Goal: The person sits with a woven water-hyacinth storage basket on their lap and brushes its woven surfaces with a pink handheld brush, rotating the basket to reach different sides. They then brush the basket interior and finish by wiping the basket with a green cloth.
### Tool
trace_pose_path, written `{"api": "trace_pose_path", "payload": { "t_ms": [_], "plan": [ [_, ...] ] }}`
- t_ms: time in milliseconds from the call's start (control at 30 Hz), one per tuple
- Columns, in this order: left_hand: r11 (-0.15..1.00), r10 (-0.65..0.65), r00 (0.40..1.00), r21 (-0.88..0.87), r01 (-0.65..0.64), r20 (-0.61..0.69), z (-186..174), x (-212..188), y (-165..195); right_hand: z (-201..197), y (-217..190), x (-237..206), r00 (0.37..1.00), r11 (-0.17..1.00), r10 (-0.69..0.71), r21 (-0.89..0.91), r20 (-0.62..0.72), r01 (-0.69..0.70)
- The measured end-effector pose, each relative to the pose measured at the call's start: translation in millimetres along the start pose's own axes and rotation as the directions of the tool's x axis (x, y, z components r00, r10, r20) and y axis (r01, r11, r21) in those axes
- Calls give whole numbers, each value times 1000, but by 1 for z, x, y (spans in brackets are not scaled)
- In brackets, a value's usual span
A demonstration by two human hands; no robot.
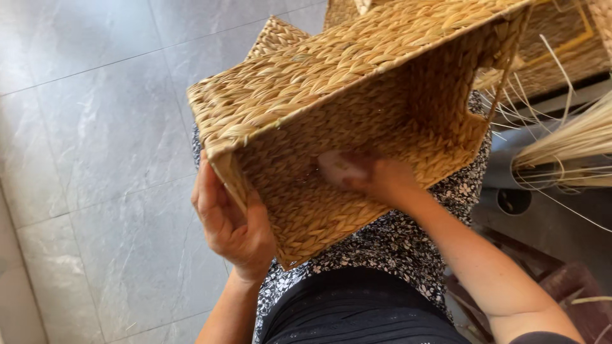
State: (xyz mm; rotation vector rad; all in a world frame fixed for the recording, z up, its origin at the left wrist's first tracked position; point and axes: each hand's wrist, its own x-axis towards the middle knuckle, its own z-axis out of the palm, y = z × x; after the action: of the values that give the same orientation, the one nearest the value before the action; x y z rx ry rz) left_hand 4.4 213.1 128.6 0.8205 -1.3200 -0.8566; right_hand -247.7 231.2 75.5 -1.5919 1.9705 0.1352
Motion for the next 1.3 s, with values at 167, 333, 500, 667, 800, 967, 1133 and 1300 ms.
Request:
{"api": "trace_pose_path", "payload": {
  "t_ms": [167,333,500,667,800,967,1133,1300],
  "plan": [
    [999,-9,1000,31,9,-2,-2,-6,-3,-5,76,7,977,979,134,-130,-164,-156],
    [1000,-5,1000,-9,5,8,-5,-7,-4,-6,97,-3,877,949,210,-124,-433,-288],
    [1000,-26,1000,-14,26,-10,-5,-7,-2,4,30,-15,924,978,116,-119,-364,-170],
    [999,-21,1000,24,21,-16,-6,-6,-5,32,-61,-53,948,938,-288,157,-136,308],
    [998,-34,999,57,35,-21,-8,-7,-8,38,-76,-60,889,878,-413,174,-198,446],
    [998,-15,1000,62,16,-21,-8,-10,-9,6,2,-37,991,992,123,-11,52,-123],
    [1000,-10,1000,28,11,-22,-6,-9,-9,-23,87,-35,915,915,227,-247,-334,-318],
    [1000,-4,1000,27,5,-12,-6,-8,-7,-8,48,-43,938,924,287,-202,-194,-324]
  ]
}}
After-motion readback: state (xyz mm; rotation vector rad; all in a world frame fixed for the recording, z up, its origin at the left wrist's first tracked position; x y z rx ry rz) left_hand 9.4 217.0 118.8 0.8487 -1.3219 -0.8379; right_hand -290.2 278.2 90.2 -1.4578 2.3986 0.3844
